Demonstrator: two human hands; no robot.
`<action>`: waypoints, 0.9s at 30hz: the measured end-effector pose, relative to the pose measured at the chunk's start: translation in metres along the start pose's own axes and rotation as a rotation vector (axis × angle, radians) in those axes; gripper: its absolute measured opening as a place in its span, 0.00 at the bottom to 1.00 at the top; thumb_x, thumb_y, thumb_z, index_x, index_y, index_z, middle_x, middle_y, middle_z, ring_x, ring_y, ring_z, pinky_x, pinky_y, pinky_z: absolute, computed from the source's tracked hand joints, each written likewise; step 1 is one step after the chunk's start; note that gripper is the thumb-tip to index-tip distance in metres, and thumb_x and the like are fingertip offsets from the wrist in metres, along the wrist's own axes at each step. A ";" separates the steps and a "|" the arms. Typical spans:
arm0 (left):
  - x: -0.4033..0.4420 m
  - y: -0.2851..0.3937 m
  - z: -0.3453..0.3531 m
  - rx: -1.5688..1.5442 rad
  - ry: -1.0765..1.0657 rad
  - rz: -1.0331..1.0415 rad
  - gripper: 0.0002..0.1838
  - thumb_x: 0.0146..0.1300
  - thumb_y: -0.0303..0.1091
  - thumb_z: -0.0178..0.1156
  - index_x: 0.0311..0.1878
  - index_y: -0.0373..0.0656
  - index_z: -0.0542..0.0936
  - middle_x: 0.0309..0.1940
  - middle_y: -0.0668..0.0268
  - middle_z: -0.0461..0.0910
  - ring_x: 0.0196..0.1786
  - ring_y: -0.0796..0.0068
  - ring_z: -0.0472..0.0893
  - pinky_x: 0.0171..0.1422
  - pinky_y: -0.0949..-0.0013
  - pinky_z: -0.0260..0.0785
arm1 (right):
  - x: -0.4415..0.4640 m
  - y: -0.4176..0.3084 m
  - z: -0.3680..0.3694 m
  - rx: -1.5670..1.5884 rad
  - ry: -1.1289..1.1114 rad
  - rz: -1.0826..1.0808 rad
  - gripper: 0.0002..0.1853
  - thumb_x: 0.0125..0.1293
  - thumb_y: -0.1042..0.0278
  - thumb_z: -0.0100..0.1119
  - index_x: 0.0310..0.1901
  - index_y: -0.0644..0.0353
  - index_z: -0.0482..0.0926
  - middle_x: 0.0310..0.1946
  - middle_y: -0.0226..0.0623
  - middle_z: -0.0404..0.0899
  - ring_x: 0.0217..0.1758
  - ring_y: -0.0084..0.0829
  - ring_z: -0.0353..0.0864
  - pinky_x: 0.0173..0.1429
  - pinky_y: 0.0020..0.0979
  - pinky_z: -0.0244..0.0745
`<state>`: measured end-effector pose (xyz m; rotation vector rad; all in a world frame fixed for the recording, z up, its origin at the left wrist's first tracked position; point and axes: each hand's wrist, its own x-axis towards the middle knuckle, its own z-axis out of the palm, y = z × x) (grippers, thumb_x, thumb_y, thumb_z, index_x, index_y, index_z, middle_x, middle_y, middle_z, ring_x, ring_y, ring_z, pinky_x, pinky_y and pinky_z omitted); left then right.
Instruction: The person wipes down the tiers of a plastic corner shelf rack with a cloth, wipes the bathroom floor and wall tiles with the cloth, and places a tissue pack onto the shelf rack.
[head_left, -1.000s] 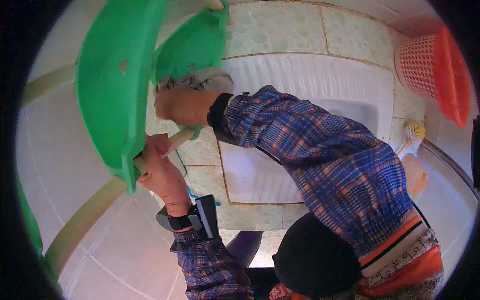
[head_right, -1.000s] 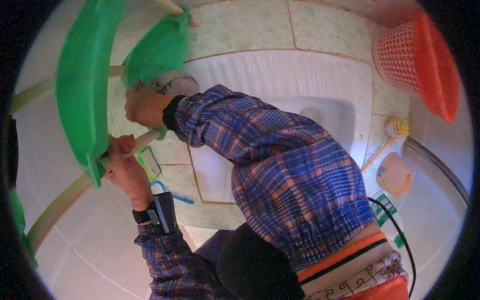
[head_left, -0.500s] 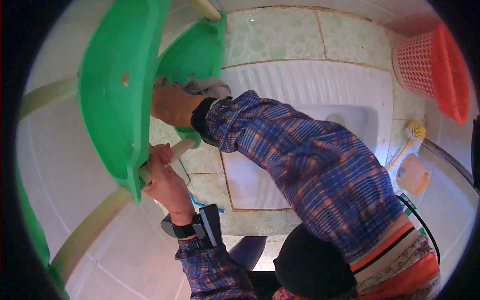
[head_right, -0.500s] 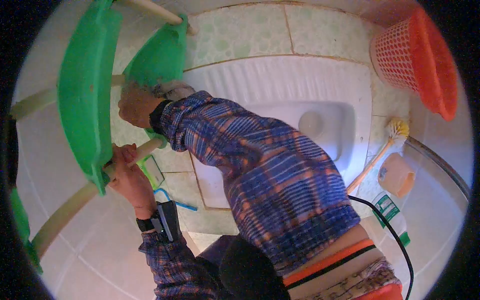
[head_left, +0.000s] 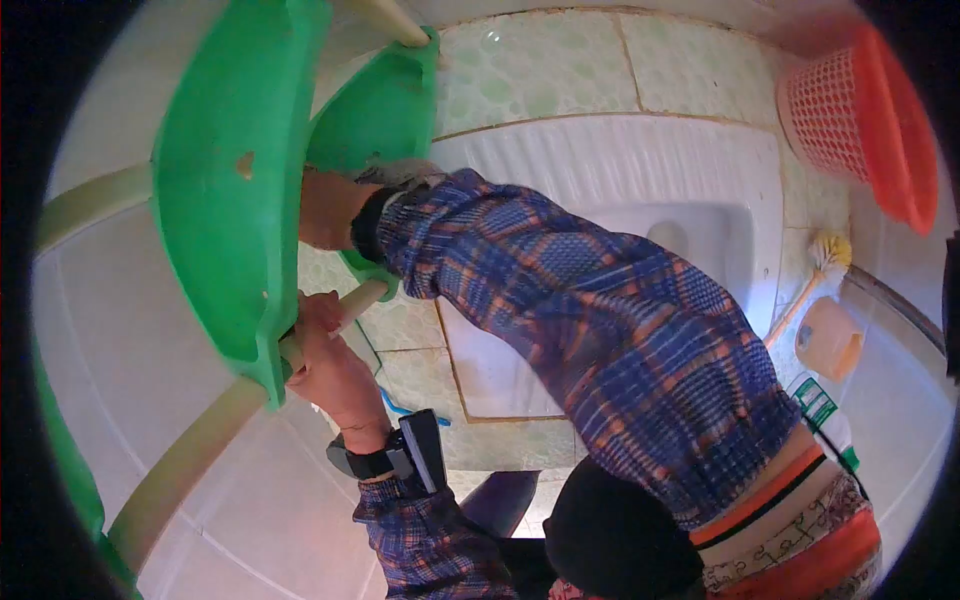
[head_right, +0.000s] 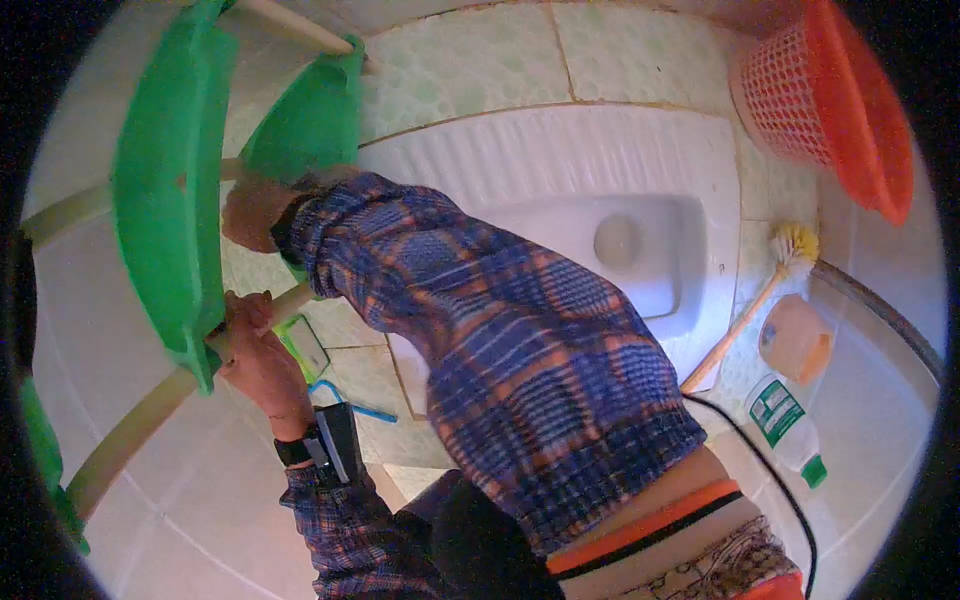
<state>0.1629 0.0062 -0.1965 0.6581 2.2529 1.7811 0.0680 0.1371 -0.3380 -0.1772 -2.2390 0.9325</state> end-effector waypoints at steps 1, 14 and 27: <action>-0.002 0.004 0.002 0.026 0.001 0.004 0.03 0.67 0.25 0.59 0.39 0.36 0.75 0.31 0.63 0.78 0.34 0.71 0.78 0.51 0.60 0.74 | -0.008 -0.008 -0.013 -0.019 -0.147 -0.035 0.13 0.62 0.70 0.54 0.45 0.61 0.83 0.41 0.49 0.85 0.46 0.46 0.84 0.49 0.48 0.78; -0.004 0.014 0.012 -0.014 -0.001 -0.045 0.13 0.69 0.25 0.57 0.28 0.43 0.67 0.25 0.68 0.69 0.31 0.75 0.68 0.45 0.62 0.68 | 0.031 0.005 -0.118 0.451 0.277 0.230 0.15 0.63 0.65 0.62 0.51 0.55 0.82 0.50 0.45 0.82 0.54 0.41 0.81 0.57 0.43 0.76; -0.002 0.012 0.013 -0.016 -0.024 -0.010 0.09 0.70 0.25 0.56 0.32 0.40 0.70 0.26 0.68 0.70 0.30 0.76 0.68 0.43 0.66 0.67 | -0.028 -0.017 -0.034 -0.012 0.070 0.080 0.11 0.62 0.69 0.53 0.41 0.60 0.83 0.33 0.47 0.79 0.40 0.49 0.80 0.54 0.48 0.73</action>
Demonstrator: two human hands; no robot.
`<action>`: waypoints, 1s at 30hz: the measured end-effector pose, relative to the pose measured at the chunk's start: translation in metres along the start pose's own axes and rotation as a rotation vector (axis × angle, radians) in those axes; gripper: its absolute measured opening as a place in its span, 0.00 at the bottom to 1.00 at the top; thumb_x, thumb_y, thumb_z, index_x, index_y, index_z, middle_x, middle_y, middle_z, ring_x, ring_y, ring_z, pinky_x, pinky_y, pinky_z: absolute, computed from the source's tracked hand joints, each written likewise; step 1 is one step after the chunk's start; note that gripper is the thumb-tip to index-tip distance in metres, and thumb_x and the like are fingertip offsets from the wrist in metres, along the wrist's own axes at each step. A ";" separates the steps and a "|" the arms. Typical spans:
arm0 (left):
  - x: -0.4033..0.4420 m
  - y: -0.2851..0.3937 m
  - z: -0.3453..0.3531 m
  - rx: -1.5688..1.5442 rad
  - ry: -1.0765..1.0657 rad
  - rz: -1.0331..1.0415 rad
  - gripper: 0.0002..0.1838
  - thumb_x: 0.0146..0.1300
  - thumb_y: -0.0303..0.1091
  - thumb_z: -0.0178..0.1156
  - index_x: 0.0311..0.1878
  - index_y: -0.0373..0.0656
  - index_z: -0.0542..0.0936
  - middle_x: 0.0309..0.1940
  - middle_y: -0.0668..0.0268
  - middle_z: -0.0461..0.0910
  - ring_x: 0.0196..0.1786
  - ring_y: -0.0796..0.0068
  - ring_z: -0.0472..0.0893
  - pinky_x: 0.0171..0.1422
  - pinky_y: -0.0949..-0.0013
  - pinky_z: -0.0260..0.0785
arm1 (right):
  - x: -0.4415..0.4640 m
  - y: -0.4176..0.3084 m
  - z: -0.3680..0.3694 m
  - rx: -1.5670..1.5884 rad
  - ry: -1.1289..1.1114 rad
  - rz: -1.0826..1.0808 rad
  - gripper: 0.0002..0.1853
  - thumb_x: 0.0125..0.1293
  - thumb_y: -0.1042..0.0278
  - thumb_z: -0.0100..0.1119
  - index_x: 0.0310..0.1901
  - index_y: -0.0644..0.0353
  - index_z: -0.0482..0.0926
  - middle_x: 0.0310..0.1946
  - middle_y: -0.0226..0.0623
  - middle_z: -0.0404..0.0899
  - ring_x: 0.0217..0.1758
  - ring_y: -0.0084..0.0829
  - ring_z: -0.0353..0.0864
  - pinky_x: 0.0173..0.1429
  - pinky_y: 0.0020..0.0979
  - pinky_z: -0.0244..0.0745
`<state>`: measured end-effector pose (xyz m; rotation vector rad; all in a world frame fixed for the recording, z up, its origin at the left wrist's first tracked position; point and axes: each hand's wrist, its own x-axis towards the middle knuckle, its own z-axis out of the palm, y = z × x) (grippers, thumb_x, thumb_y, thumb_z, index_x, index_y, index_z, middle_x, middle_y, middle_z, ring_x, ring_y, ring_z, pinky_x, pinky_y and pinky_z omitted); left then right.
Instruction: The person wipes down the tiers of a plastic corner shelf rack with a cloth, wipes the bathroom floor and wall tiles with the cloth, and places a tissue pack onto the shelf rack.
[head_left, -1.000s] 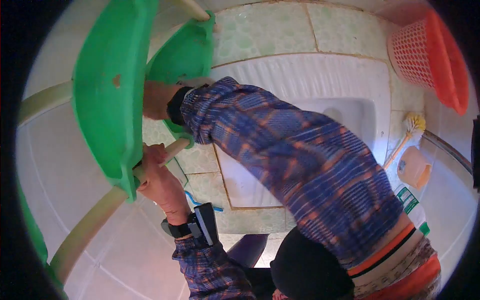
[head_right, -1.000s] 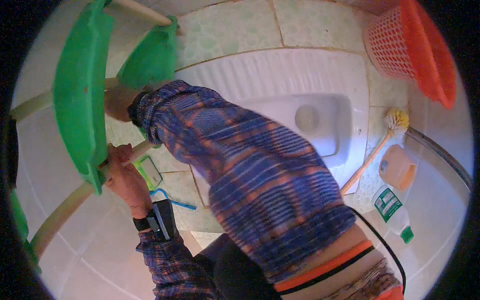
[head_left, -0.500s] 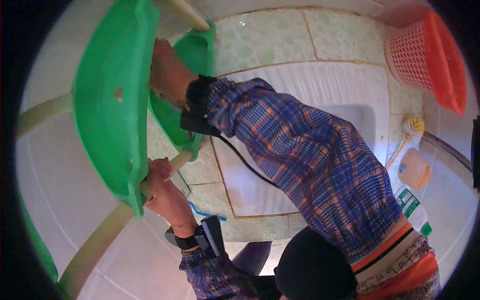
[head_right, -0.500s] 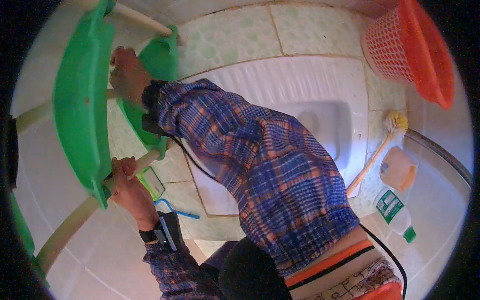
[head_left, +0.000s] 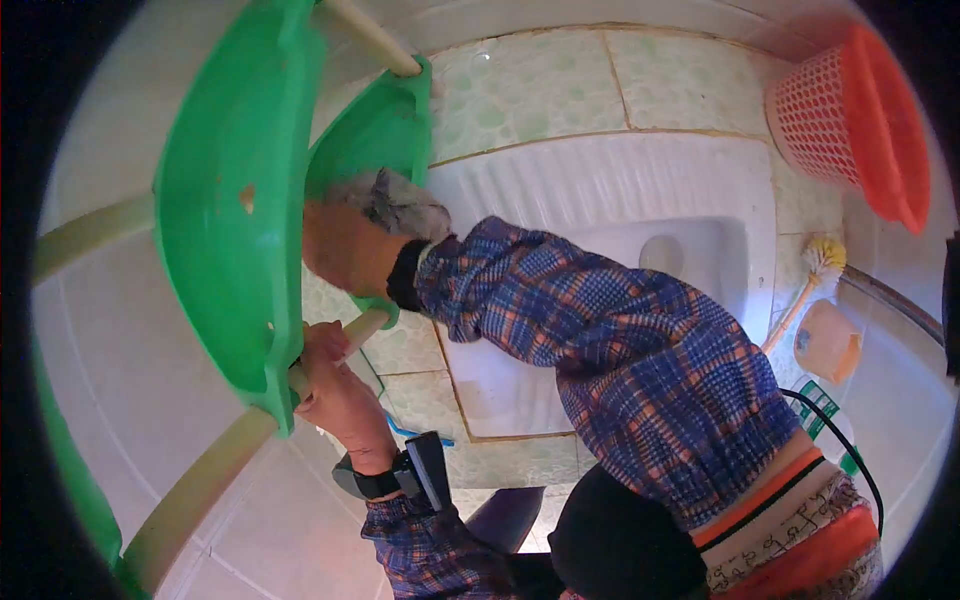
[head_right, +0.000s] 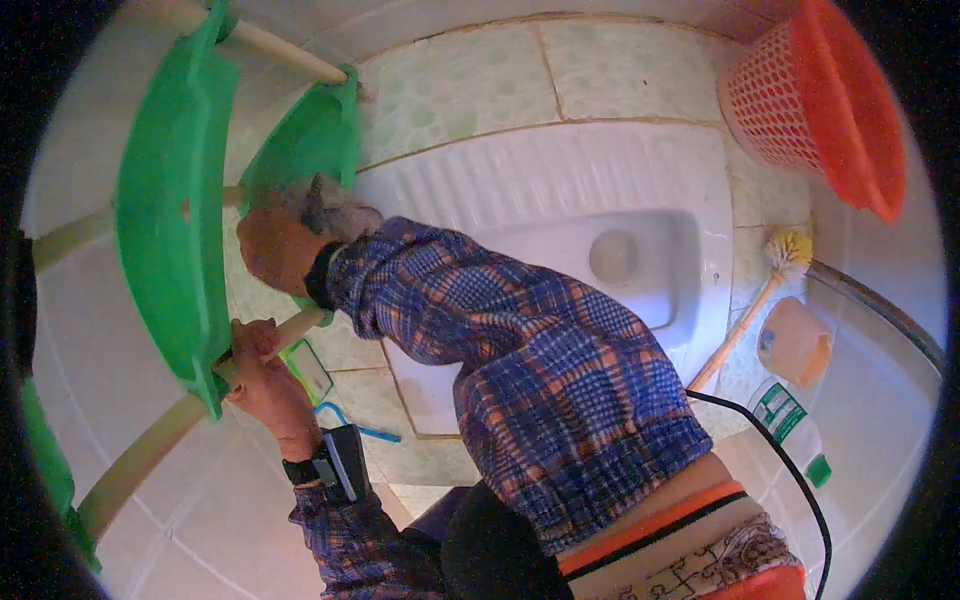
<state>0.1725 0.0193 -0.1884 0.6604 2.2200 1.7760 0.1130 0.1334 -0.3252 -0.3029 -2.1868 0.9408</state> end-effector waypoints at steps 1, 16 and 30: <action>0.000 0.003 0.003 0.014 0.015 -0.012 0.09 0.70 0.24 0.55 0.32 0.40 0.69 0.25 0.68 0.69 0.30 0.76 0.67 0.44 0.66 0.67 | -0.001 -0.009 -0.014 -0.008 -0.100 -0.042 0.11 0.62 0.69 0.53 0.41 0.60 0.83 0.33 0.47 0.79 0.39 0.49 0.80 0.54 0.48 0.73; 0.001 -0.001 0.001 0.055 0.061 -0.040 0.06 0.68 0.24 0.58 0.33 0.39 0.72 0.25 0.67 0.74 0.31 0.76 0.72 0.42 0.67 0.67 | -0.017 -0.024 -0.041 -0.040 -0.538 -0.331 0.11 0.59 0.60 0.58 0.34 0.56 0.87 0.24 0.38 0.80 0.34 0.44 0.79 0.44 0.41 0.76; -0.003 0.003 0.001 0.013 0.053 -0.053 0.06 0.63 0.25 0.57 0.30 0.43 0.71 0.24 0.70 0.71 0.31 0.77 0.70 0.44 0.65 0.68 | -0.011 0.046 -0.178 0.004 0.565 0.352 0.18 0.58 0.76 0.59 0.53 0.59 0.77 0.53 0.45 0.73 0.58 0.46 0.72 0.63 0.44 0.67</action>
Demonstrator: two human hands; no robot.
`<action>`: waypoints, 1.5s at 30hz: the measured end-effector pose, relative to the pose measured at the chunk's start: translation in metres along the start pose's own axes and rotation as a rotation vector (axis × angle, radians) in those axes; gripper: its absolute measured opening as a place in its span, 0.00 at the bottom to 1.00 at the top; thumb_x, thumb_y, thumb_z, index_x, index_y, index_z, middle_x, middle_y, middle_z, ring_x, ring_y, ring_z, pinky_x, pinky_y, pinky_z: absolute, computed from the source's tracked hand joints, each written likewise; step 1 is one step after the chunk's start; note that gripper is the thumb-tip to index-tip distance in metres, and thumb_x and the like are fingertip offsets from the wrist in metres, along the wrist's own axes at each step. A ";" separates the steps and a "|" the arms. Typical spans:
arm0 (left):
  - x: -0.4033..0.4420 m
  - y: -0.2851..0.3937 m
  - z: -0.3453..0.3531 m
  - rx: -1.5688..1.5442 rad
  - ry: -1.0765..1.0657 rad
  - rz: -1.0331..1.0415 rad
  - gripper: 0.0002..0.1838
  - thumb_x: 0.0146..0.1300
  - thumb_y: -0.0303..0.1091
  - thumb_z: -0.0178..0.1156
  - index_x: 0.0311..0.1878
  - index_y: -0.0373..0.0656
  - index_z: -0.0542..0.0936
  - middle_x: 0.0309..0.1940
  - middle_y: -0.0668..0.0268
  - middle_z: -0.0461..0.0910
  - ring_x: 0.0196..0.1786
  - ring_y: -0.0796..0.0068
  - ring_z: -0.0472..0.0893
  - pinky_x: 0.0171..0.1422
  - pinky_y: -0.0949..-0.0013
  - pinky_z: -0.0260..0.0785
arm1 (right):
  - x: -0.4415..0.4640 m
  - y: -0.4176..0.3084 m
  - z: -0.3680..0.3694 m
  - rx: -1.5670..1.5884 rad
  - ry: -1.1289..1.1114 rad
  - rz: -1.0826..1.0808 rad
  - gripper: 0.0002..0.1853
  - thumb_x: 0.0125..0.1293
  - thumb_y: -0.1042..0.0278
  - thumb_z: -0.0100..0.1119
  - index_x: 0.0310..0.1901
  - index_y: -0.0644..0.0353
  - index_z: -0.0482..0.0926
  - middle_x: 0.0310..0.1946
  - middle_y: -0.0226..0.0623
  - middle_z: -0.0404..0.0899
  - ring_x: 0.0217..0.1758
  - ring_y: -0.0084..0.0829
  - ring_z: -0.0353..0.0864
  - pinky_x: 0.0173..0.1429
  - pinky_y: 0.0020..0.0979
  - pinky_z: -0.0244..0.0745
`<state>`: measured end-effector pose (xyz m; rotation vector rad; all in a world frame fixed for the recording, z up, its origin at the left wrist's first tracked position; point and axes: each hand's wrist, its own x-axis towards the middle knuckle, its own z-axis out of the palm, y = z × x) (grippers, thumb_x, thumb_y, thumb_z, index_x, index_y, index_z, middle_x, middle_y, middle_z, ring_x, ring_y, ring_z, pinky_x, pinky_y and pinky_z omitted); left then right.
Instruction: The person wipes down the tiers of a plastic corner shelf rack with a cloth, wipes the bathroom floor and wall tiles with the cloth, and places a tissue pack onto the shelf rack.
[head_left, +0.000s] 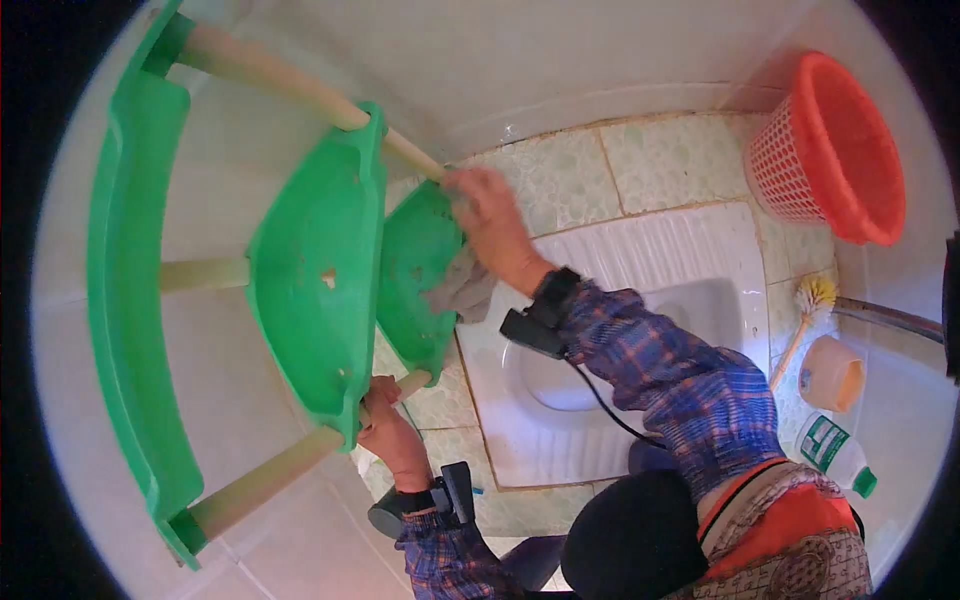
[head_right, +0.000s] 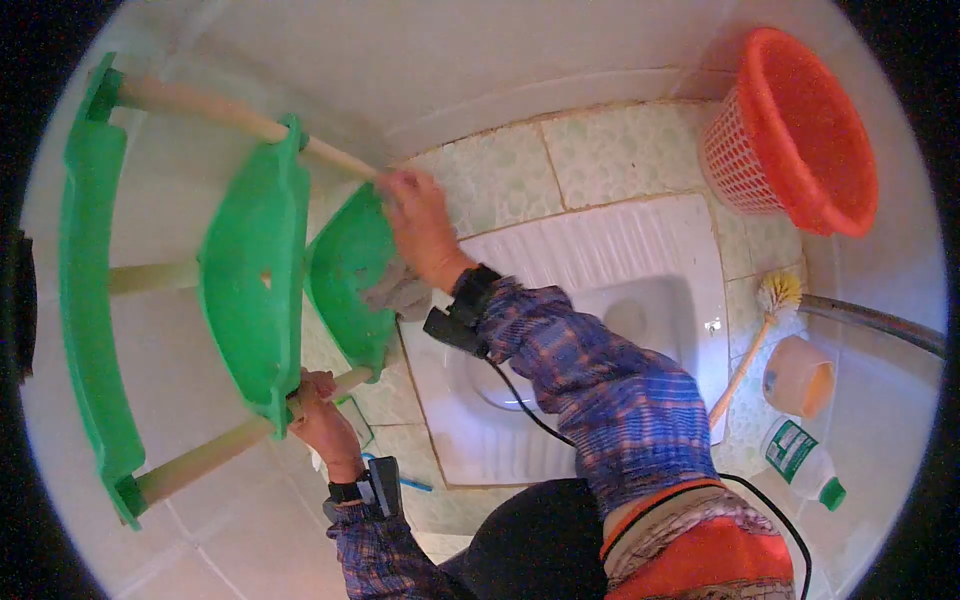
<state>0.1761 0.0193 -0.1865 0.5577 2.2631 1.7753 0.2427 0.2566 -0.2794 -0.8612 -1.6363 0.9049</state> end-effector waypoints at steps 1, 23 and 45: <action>0.000 -0.004 -0.002 0.003 -0.005 -0.002 0.06 0.63 0.24 0.57 0.31 0.43 0.71 0.24 0.70 0.72 0.31 0.77 0.71 0.45 0.65 0.69 | -0.019 0.007 0.013 -0.009 -0.059 0.009 0.18 0.57 0.76 0.59 0.52 0.59 0.77 0.54 0.45 0.72 0.60 0.47 0.71 0.64 0.45 0.66; 0.002 -0.008 -0.003 -0.045 0.002 0.002 0.08 0.63 0.24 0.57 0.28 0.43 0.71 0.24 0.71 0.72 0.31 0.77 0.71 0.45 0.67 0.68 | -0.058 0.010 -0.001 -0.256 -0.570 -0.208 0.23 0.54 0.78 0.58 0.54 0.56 0.78 0.56 0.41 0.77 0.60 0.45 0.72 0.63 0.42 0.66; -0.001 -0.013 -0.009 0.042 0.057 -0.007 0.06 0.62 0.26 0.60 0.31 0.41 0.73 0.26 0.68 0.75 0.31 0.78 0.73 0.44 0.68 0.69 | -0.025 0.011 -0.011 -0.230 -0.495 -0.319 0.16 0.55 0.76 0.58 0.47 0.59 0.79 0.46 0.40 0.81 0.53 0.44 0.77 0.60 0.42 0.70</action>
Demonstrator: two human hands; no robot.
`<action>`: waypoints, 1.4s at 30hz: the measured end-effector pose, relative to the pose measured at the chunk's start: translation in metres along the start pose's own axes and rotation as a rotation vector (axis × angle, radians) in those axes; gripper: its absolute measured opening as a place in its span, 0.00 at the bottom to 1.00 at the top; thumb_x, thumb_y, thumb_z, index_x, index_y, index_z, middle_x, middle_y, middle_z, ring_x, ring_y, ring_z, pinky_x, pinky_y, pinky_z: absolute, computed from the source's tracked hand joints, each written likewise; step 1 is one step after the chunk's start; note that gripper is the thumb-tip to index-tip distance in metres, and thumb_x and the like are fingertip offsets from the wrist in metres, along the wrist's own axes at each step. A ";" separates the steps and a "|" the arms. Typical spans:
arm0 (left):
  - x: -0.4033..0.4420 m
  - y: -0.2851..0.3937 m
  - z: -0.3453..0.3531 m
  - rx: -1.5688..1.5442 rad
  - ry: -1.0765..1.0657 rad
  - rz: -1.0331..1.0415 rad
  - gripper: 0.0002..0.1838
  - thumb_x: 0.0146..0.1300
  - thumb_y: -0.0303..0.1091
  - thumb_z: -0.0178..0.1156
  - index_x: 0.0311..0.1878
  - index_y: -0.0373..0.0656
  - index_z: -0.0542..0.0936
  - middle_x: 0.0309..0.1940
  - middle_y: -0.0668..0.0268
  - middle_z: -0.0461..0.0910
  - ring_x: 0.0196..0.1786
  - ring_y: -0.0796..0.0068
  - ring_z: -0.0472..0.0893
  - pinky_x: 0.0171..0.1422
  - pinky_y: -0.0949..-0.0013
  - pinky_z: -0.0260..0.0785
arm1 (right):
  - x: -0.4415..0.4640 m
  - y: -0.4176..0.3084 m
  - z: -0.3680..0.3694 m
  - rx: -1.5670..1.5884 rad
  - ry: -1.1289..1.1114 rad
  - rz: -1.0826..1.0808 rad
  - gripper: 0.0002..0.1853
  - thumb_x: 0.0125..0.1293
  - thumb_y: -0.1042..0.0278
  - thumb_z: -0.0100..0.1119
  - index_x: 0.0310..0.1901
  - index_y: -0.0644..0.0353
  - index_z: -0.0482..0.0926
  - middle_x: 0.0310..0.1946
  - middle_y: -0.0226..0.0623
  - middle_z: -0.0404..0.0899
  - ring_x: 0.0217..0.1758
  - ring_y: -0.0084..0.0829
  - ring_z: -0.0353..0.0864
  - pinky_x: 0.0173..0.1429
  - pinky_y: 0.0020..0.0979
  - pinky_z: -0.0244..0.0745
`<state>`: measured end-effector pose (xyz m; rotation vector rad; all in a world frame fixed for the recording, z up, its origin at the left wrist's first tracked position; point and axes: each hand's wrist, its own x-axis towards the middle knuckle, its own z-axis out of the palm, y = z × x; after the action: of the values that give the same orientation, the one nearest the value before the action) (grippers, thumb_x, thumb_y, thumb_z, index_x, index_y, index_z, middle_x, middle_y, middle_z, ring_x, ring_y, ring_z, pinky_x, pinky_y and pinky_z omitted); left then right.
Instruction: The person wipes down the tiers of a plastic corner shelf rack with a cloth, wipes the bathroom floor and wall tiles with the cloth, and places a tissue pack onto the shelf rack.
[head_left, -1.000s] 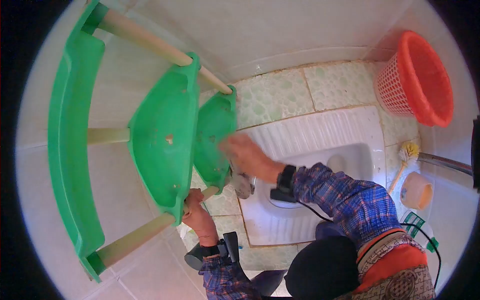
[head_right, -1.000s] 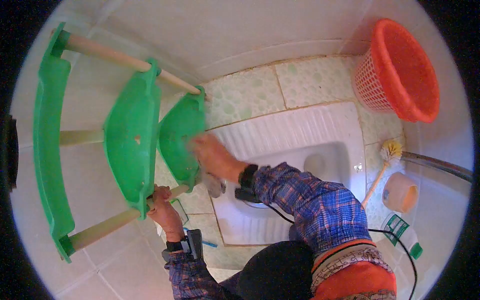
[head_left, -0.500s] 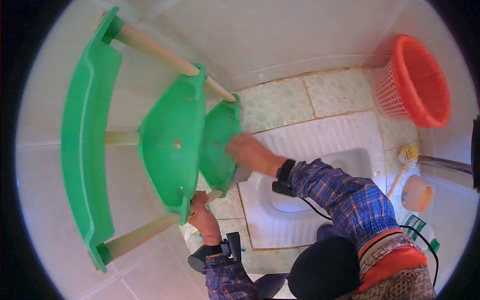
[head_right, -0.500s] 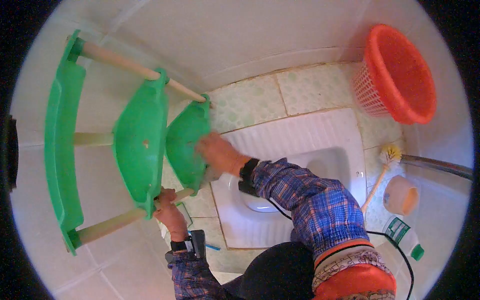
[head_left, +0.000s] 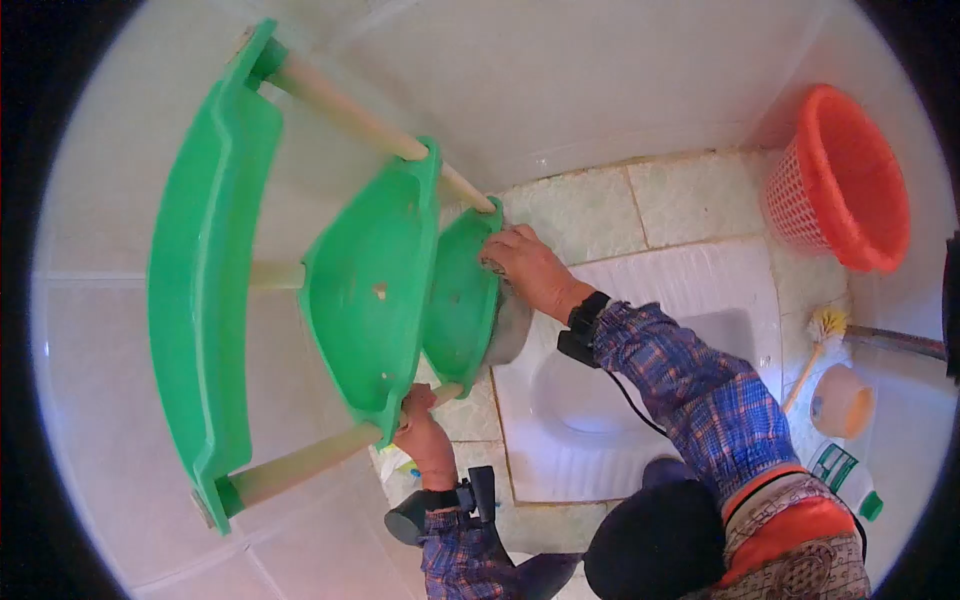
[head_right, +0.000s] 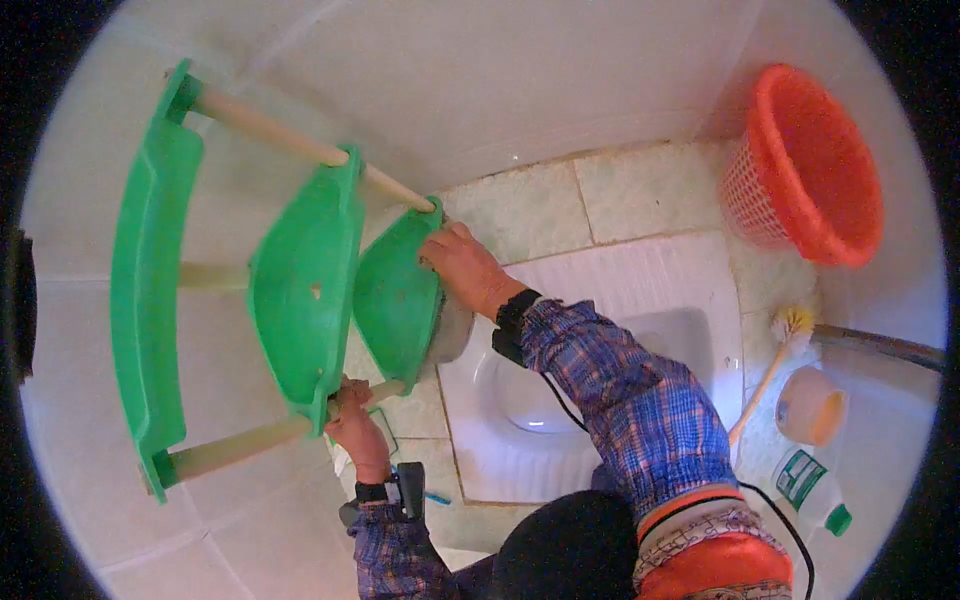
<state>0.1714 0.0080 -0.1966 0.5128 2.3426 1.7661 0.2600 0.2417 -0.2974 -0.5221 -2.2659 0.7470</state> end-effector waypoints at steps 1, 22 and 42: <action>0.000 0.000 -0.002 0.000 -0.027 0.017 0.06 0.62 0.26 0.60 0.31 0.41 0.73 0.26 0.68 0.75 0.31 0.78 0.73 0.44 0.68 0.69 | -0.005 -0.001 0.002 0.002 -0.012 -0.012 0.15 0.56 0.75 0.57 0.46 0.59 0.79 0.45 0.41 0.80 0.54 0.44 0.77 0.61 0.43 0.70; 0.001 0.005 0.004 -0.027 -0.024 0.022 0.07 0.60 0.25 0.59 0.28 0.43 0.72 0.25 0.68 0.75 0.30 0.78 0.72 0.38 0.71 0.65 | -0.007 -0.004 -0.004 0.140 -0.113 -0.005 0.14 0.58 0.77 0.56 0.46 0.60 0.79 0.50 0.44 0.77 0.56 0.47 0.74 0.60 0.40 0.74; -0.001 0.000 0.002 -0.108 -0.032 -0.027 0.02 0.63 0.23 0.56 0.38 0.36 0.77 0.31 0.65 0.79 0.35 0.73 0.78 0.44 0.65 0.73 | 0.052 0.037 -0.042 0.247 0.186 0.282 0.24 0.54 0.78 0.63 0.55 0.58 0.74 0.48 0.45 0.79 0.54 0.52 0.74 0.59 0.44 0.71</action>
<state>0.1735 0.0094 -0.1973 0.4862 2.2078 1.8460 0.2599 0.3127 -0.2712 -0.7666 -1.9171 1.0553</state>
